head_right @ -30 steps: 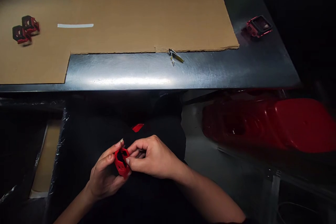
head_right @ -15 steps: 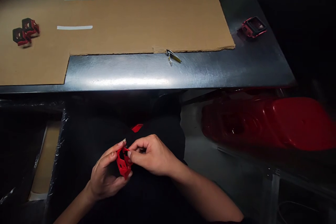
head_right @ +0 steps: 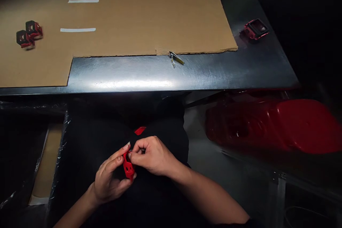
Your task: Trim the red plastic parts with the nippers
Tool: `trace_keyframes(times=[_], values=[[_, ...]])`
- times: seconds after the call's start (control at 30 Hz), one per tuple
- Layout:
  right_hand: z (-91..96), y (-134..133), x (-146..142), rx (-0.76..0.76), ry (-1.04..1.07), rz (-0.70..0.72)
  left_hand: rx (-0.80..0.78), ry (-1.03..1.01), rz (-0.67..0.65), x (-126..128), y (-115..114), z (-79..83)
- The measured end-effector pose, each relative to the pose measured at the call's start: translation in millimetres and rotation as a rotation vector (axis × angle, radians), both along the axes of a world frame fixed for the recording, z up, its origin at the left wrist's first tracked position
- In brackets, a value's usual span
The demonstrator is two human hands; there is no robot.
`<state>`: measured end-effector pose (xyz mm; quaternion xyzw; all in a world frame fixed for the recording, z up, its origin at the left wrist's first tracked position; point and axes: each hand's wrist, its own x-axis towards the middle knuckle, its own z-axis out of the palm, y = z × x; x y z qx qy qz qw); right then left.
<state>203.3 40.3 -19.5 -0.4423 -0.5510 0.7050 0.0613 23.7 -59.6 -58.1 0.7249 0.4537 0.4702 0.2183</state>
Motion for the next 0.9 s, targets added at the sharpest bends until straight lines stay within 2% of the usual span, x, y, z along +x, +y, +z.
trace_keyframes(times=[0.1, 0.2, 0.27, 0.33, 0.37, 0.43, 0.5, 0.53, 0.57, 0.63, 0.7, 0.77, 0.9], values=[[0.6, 1.8, -3.8, 0.027, -0.034, 0.022, -0.035, -0.032, 0.002, -0.8, 0.3, -2.4], [-3.6, 5.2, -5.1, 0.063, 0.033, 0.069, -0.1, -0.094, 0.021, -2.0, -0.1, -2.3], [-14.0, 9.3, -3.1, 0.135, 0.033, 0.023, -0.125, -0.163, 0.048, -7.5, -2.0, 0.1], [-32.4, 15.1, 1.4, 0.246, -0.043, -0.081, -0.13, -0.257, 0.127, -21.7, -4.7, 4.6], [-44.1, 18.3, 4.4, 0.287, -0.084, -0.124, -0.127, -0.308, 0.196, -33.3, -5.9, 7.5], [-70.2, 24.3, 11.8, 0.273, -0.108, -0.168, -0.115, -0.41, 0.397, -66.9, -7.3, 12.8], [-96.4, 28.2, 20.4, 0.249, -0.175, -0.2, -0.119, -0.515, 0.703, -112.7, -6.8, 13.7], [-108.4, 29.2, 24.6, 0.264, -0.247, -0.193, -0.14, -0.569, 0.896, -138.6, -6.0, 11.1], [-119.2, 29.5, 28.4, 0.287, -0.326, -0.176, -0.226, -0.594, 1.086, -165.2, -4.8, 6.1], [-136.2, 28.8, 33.6, 0.339, -0.452, -0.124, -0.342, -0.598, 1.252, -216.0, -2.5, -11.0], [-146.9, 27.3, 34.4, 0.377, -0.538, -0.055, -0.513, -0.587, 1.38, -257.8, -0.8, -34.7], [-152.4, 25.2, 31.5, 0.404, -0.607, 0.012, -0.715, -0.551, 1.473, -287.8, -0.2, -60.2], [-157.9, 19.8, 23.0, 0.481, -0.69, 0.053, -1.03, -0.396, 1.547, -325.3, 2.1, -101.4]])
